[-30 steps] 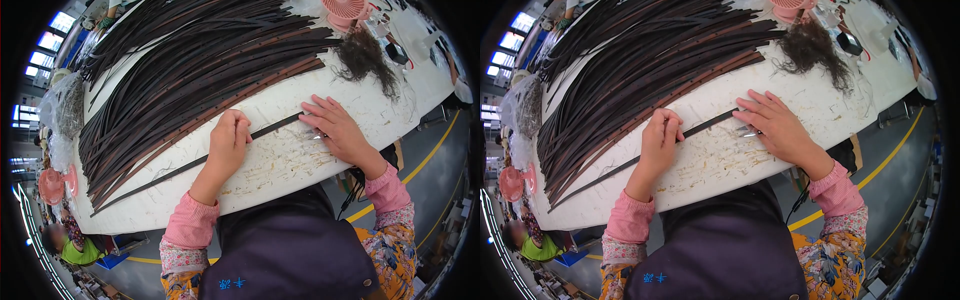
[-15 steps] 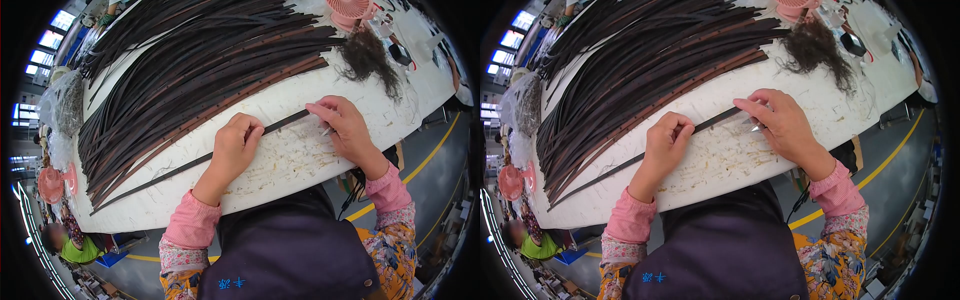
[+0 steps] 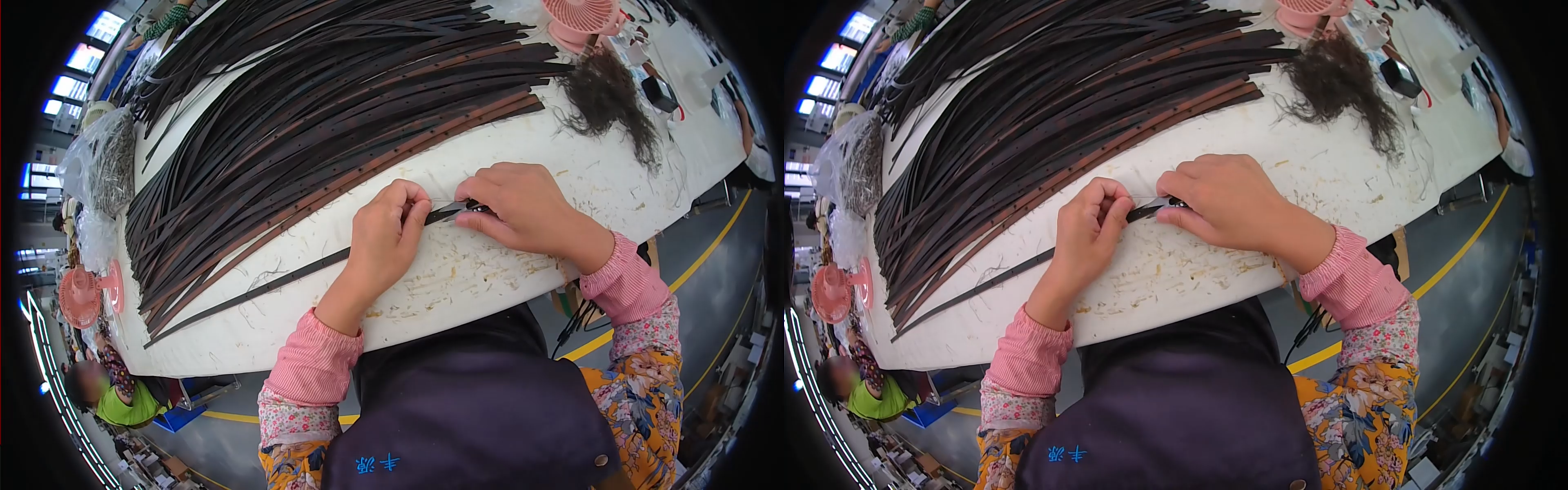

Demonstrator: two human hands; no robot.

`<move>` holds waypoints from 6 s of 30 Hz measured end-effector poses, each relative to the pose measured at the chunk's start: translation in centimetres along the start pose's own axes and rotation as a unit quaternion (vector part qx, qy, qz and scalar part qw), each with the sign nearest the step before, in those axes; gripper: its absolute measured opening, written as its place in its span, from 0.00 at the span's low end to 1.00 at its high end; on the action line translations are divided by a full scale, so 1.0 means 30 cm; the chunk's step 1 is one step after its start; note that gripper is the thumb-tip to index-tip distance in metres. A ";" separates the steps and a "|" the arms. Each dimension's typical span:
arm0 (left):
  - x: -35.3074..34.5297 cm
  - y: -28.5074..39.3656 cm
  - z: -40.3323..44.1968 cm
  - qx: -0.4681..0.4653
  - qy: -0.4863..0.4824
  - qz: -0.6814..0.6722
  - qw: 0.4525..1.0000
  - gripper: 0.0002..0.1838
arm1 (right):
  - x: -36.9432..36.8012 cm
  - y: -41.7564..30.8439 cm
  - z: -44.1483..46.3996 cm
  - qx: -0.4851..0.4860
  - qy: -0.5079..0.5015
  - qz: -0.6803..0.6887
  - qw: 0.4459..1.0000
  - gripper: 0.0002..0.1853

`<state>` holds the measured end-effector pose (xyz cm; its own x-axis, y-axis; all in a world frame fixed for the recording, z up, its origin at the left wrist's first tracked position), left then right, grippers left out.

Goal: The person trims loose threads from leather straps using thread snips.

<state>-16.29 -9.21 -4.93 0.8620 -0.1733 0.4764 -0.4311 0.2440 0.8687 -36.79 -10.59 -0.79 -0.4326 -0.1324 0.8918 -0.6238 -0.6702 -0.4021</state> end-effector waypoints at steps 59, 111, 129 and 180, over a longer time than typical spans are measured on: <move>0.198 0.035 -0.078 -0.031 0.006 0.105 0.994 0.15 | -0.044 -0.006 0.032 0.013 0.025 -0.003 1.000 0.12; 0.110 0.001 -0.095 -0.056 0.040 0.154 0.986 0.02 | -0.114 -0.098 0.094 0.083 0.020 0.000 0.996 0.12; 0.229 -0.033 -0.117 -0.039 0.160 0.080 0.983 0.15 | -0.112 -0.054 0.089 0.044 0.024 0.081 0.995 0.10; 0.156 0.004 -0.111 -0.065 0.014 0.173 0.983 0.08 | -0.100 -0.039 0.084 0.035 0.080 0.081 0.993 0.09</move>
<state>-11.42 -6.81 -3.05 0.6778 -0.0324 0.7345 -0.6633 0.4040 0.6299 -33.14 -11.24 -2.48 -0.6246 -0.1296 0.7701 -0.4932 -0.6991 -0.5177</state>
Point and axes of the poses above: each hand's wrist, its own z-axis towards the middle knuckle, its own x-axis out of the back of the hand, y = z × x, the point moved 4 cm from there along z, towards the middle knuckle, and after that the axes turned 1 degree about -x, right-handed, at the moved point
